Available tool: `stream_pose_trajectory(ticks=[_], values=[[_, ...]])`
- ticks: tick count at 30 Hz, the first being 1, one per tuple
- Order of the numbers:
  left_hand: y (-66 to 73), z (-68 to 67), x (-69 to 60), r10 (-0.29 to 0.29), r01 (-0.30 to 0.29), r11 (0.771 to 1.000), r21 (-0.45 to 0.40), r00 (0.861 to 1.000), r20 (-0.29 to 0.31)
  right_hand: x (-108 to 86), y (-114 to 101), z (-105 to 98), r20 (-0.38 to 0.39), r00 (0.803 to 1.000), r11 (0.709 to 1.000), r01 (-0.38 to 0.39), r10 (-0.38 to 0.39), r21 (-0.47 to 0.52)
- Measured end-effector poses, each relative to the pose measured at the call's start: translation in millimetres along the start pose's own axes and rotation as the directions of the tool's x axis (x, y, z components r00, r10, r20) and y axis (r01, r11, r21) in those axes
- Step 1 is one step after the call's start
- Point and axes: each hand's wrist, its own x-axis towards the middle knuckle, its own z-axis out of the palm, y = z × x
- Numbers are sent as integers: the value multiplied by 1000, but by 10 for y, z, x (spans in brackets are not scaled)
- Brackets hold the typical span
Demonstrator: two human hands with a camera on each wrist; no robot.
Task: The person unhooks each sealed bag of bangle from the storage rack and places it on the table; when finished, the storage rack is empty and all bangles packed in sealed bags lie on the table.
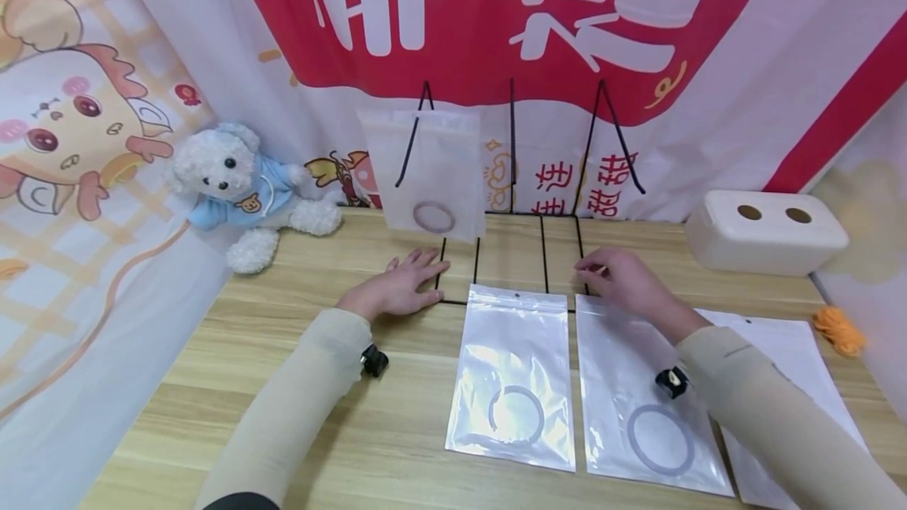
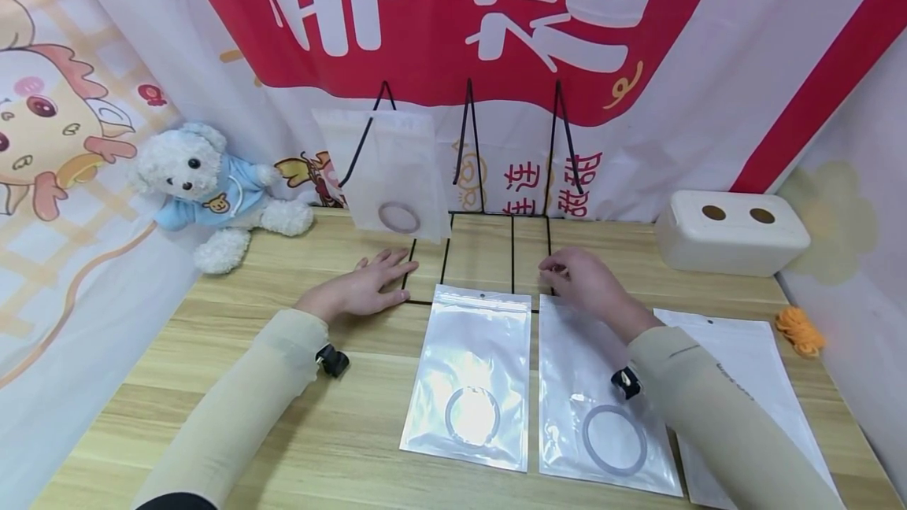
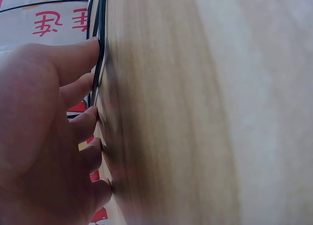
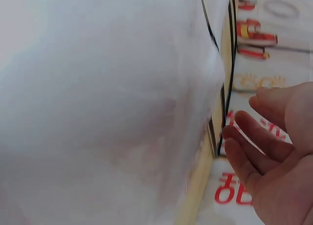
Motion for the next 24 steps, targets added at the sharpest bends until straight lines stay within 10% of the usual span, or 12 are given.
stream_pose_trajectory(ticks=[24], values=[[-17,12,10,-5,5,1000,9,1000,-5,443,461,-53,158,984,989,-66,87,-134]])
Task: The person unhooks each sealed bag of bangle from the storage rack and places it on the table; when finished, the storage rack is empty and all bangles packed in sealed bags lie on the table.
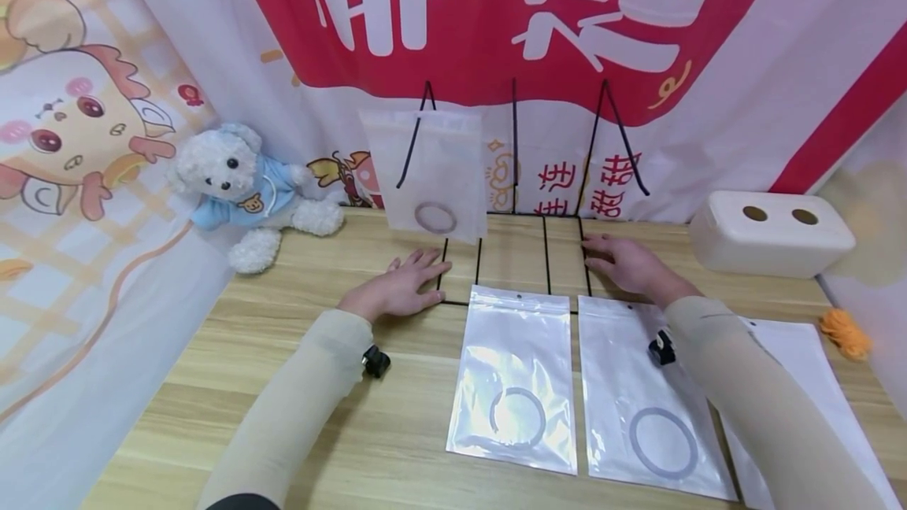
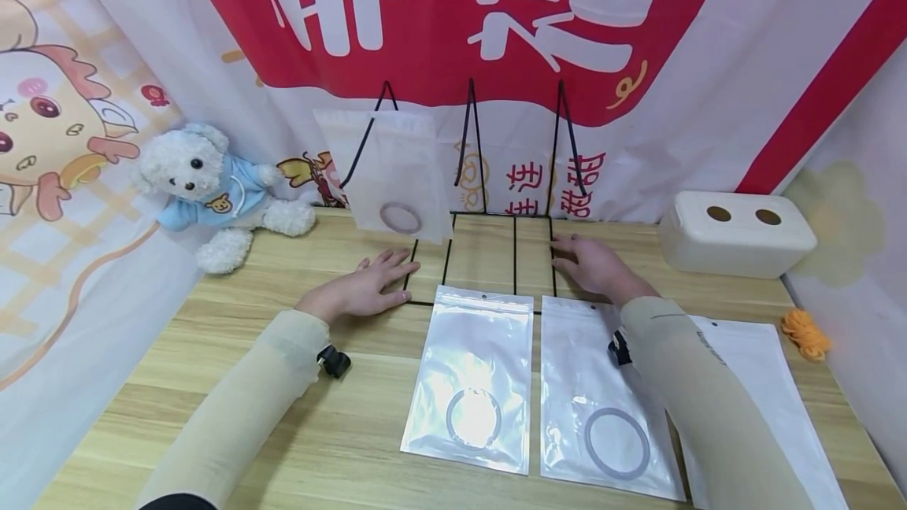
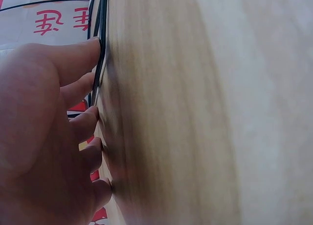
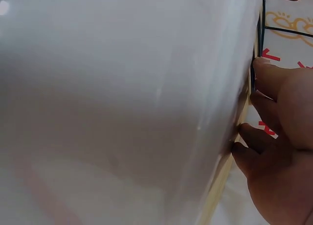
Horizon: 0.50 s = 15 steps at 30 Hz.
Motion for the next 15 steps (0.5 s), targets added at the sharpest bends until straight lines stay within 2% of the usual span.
stream_pose_trajectory(ticks=[9,15], values=[[5,-8,-2,-3,3,1000,-12,1000,3,14,3,7,12,998,998,-62,62,3],[15,-18,0,1,-1,1000,-9,1000,3,15,5,13,14,997,997,-77,77,16]])
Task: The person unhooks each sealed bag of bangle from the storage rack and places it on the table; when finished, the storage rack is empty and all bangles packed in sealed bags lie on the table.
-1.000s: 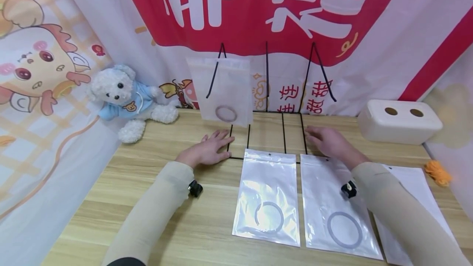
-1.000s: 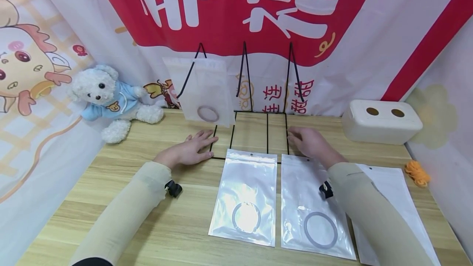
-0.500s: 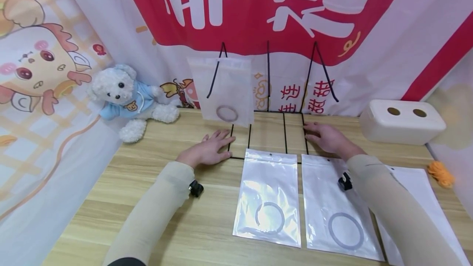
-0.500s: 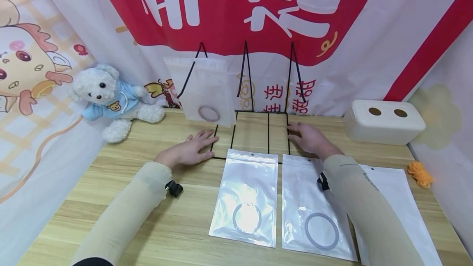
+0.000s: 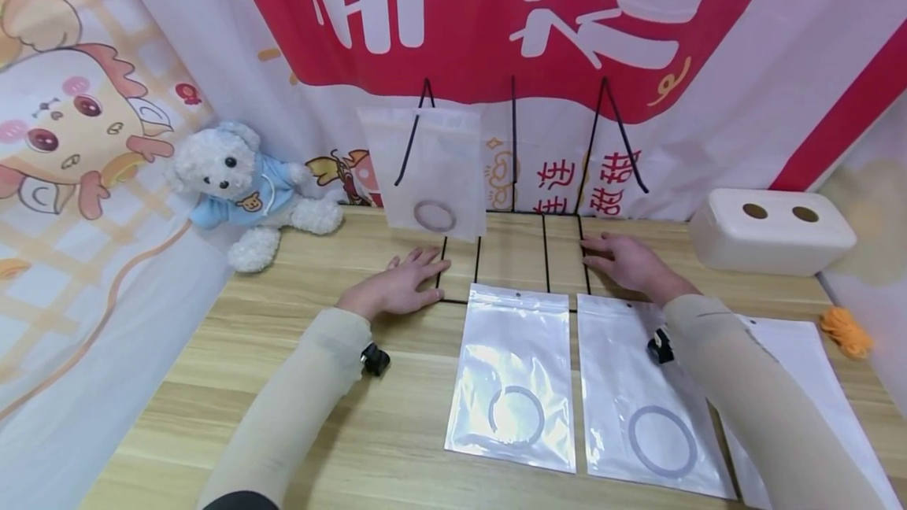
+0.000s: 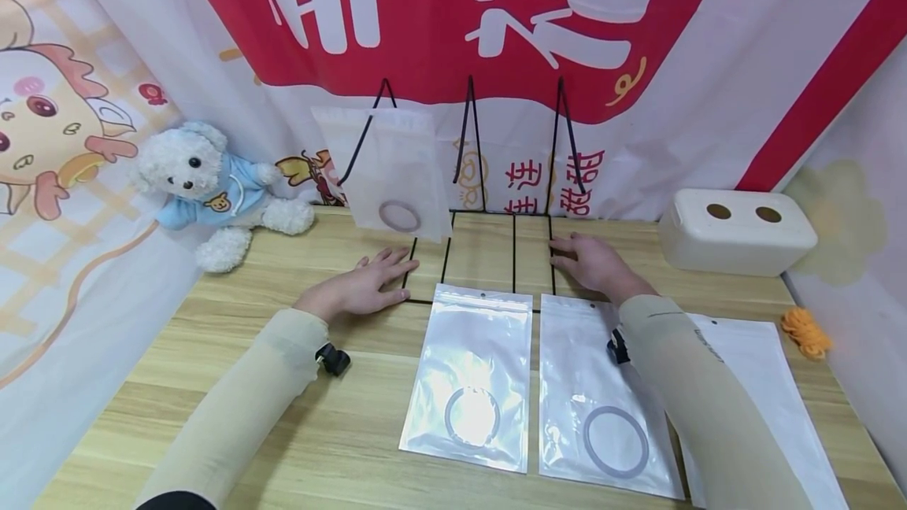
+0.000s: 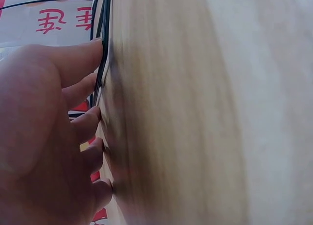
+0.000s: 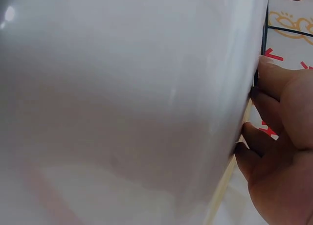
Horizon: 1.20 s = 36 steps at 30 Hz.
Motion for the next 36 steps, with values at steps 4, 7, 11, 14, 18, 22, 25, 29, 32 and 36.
stream_pose_trajectory(ticks=[4,7,11,14,18,22,25,29,32,36], values=[[14,-18,-7,-1,1,1000,5,1000,3,-2,-14,0,-4,1000,1000,-10,10,9],[9,-21,-16,1,-1,1000,6,1000,0,-1,-22,4,-8,1000,1000,-8,8,8],[-40,-24,-30,16,-17,1000,-18,999,-33,12,-29,6,-13,1000,1000,1,-1,4],[-89,-34,-58,22,-27,997,-72,997,-78,19,-30,11,-14,1000,1000,6,-6,2],[-127,-80,-117,3,-27,987,-158,989,-149,16,-18,15,-17,1000,1000,17,-17,-3],[-138,-155,-178,-53,4,978,-208,972,-229,8,0,17,-17,999,1000,30,-30,-9],[-150,-230,-235,-95,22,968,-248,953,-286,15,12,21,-19,999,999,41,-42,-16],[-138,-370,-305,-131,15,951,-310,926,-354,10,3,13,-19,998,998,53,-53,-29],[-112,-494,-353,-127,-24,944,-329,893,-431,-4,-15,1,-14,999,998,44,-45,-37],[-95,-649,-403,-95,-110,941,-319,821,-563,-14,-23,-4,-9,999,999,31,-31,-33]])
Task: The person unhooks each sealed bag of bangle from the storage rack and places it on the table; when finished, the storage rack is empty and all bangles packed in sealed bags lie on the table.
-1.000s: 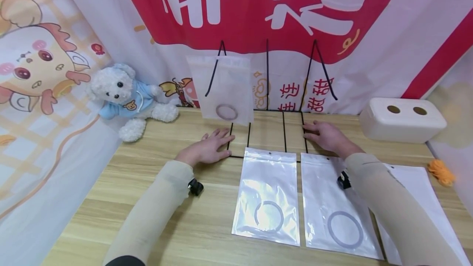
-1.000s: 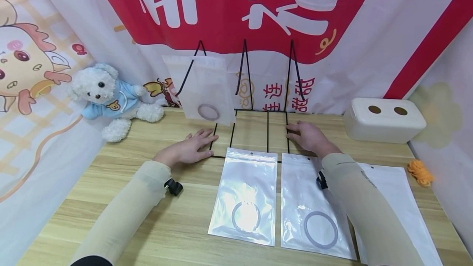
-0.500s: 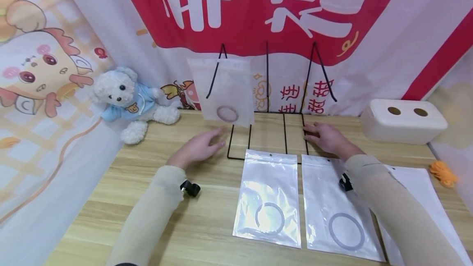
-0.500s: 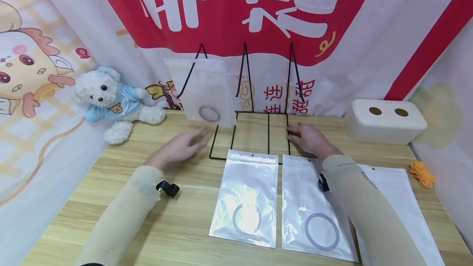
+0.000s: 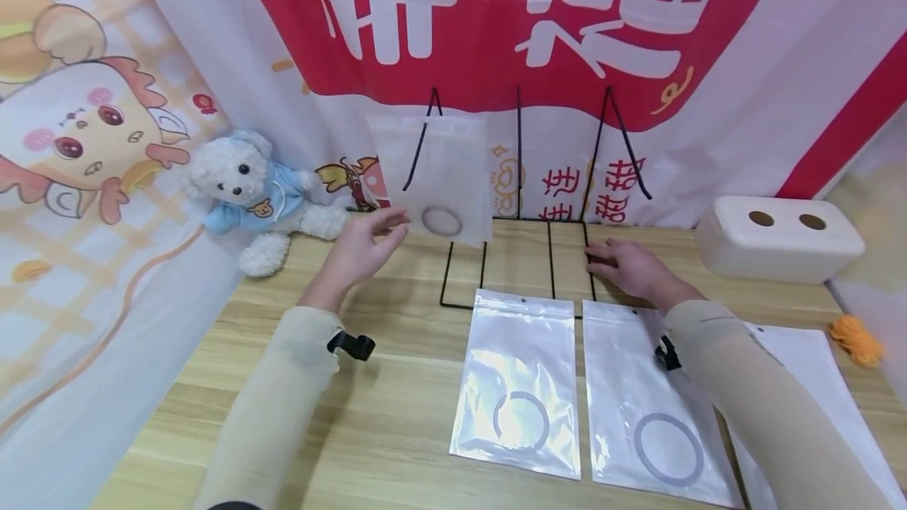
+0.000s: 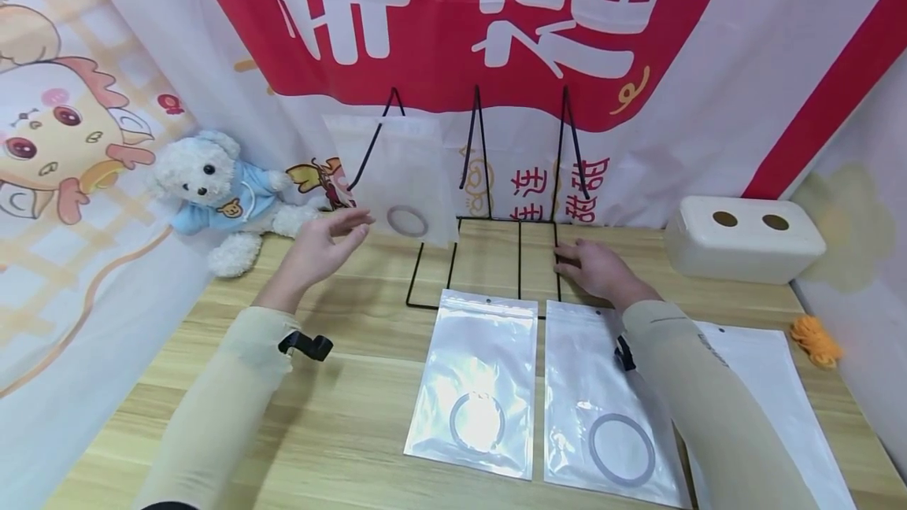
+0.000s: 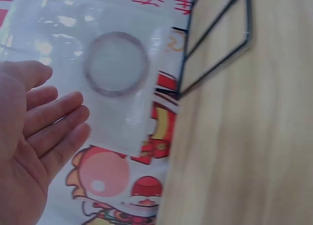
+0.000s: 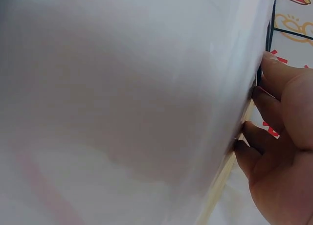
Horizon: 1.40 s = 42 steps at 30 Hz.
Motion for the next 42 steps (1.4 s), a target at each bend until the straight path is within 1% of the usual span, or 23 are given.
stream_pose_trajectory(ticks=[3,6,9,12,16,18,21,26,31,34,39,42], values=[[51,-81,41,32,-36,999,-35,995,-92,-7,2,-2,6,1000,1000,-3,3,7],[107,-153,86,53,-64,996,-56,983,-178,-5,0,-3,10,1000,1000,-4,4,5],[170,-218,131,59,-79,995,-66,963,-263,-3,6,-6,11,1000,1000,-3,3,2],[229,-277,182,40,-70,995,-76,941,-336,-9,12,-8,8,1000,1000,6,-6,0],[281,-335,271,9,-56,993,-104,912,-409,-10,7,-3,3,1000,1000,11,-11,0],[300,-358,313,-4,-56,990,-126,900,-435,-3,5,0,3,1000,1000,11,-11,-3],[319,-385,369,-32,-48,985,-163,889,-456,9,9,1,4,1000,1000,13,-13,-9],[352,-423,456,-87,-11,978,-208,885,-458,8,10,1,-5,1000,999,30,-30,-15],[393,-452,532,-126,12,970,-243,878,-461,-3,6,3,-8,1000,999,29,-30,-18],[425,-466,567,-146,28,966,-257,878,-455,-6,-3,-2,-5,1000,999,25,-25,-20],[487,-475,606,-158,22,953,-302,887,-434,0,-5,-4,-5,1000,1000,21,-21,-21],[516,-482,612,-173,31,946,-323,890,-421,2,1,0,-5,1000,1000,16,-16,-19]])
